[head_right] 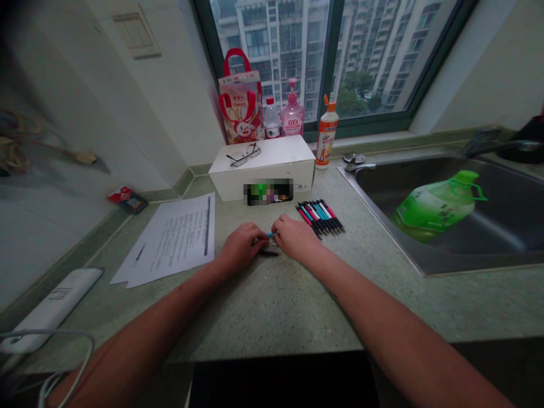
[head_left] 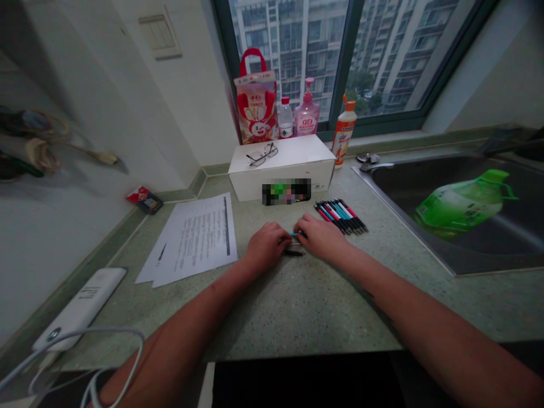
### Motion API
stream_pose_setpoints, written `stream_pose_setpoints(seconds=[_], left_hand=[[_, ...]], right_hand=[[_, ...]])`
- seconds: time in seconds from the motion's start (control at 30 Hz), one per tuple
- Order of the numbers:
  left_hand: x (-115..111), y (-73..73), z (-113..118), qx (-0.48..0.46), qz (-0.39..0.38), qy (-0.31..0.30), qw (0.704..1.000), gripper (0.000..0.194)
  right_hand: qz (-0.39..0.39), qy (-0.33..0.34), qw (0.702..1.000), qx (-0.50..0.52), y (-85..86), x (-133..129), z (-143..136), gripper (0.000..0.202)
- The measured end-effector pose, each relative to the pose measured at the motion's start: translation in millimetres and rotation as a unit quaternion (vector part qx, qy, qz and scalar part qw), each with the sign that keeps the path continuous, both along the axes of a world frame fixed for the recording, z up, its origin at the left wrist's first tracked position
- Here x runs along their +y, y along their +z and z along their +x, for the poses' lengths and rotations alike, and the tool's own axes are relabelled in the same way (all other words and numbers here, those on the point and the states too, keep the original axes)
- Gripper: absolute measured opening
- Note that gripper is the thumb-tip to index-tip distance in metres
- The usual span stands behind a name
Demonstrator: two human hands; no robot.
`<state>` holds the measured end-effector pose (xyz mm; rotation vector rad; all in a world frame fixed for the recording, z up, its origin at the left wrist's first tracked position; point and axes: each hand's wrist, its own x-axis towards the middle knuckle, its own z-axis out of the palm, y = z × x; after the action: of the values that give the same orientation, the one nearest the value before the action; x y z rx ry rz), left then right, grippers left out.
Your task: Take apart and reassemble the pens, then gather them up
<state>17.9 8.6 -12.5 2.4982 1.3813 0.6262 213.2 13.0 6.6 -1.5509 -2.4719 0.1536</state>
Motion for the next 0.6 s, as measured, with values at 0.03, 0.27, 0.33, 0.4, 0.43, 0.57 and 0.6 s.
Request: stream_pose_setpoints(seconds=[0.03,0.27,0.33,0.4,0.43,0.57,0.6], left_hand=[[-0.1,0.4,-0.2,-0.001,-0.003,0.002,1.0,0.003],[-0.5,2.0,-1.9,0.012,0.002,0.014,1.0,0.003],[0.0,2.8,-3.9,0.002,0.006,0.025,1.0,0.004],[1.0,3.8,-6.7,-0.016,0.004,0.045,0.999,0.005],[1.7,4.2,-8.3,-0.029,0.001,0.056,0.998,0.006],[3.6,4.5,-12.9,-0.094,-0.016,0.081,0.992,0.009],[3.8,4.2,-13.5,-0.107,-0.017,0.081,0.991,0.009]], right_hand=[[-0.003,-0.002,1.0,-0.001,1.1,-0.6,0.3,0.014],[-0.005,0.002,1.0,-0.002,4.0,-2.0,3.4,0.013],[-0.001,0.001,1.0,0.003,3.4,-1.4,4.4,0.013],[0.004,0.001,1.0,0.01,3.3,-0.8,5.2,0.012],[0.006,0.001,1.0,0.014,3.4,-0.7,5.5,0.011],[0.016,0.003,0.999,0.032,4.2,-1.1,5.0,0.011],[0.018,0.006,0.999,0.037,4.1,-1.3,4.6,0.01]])
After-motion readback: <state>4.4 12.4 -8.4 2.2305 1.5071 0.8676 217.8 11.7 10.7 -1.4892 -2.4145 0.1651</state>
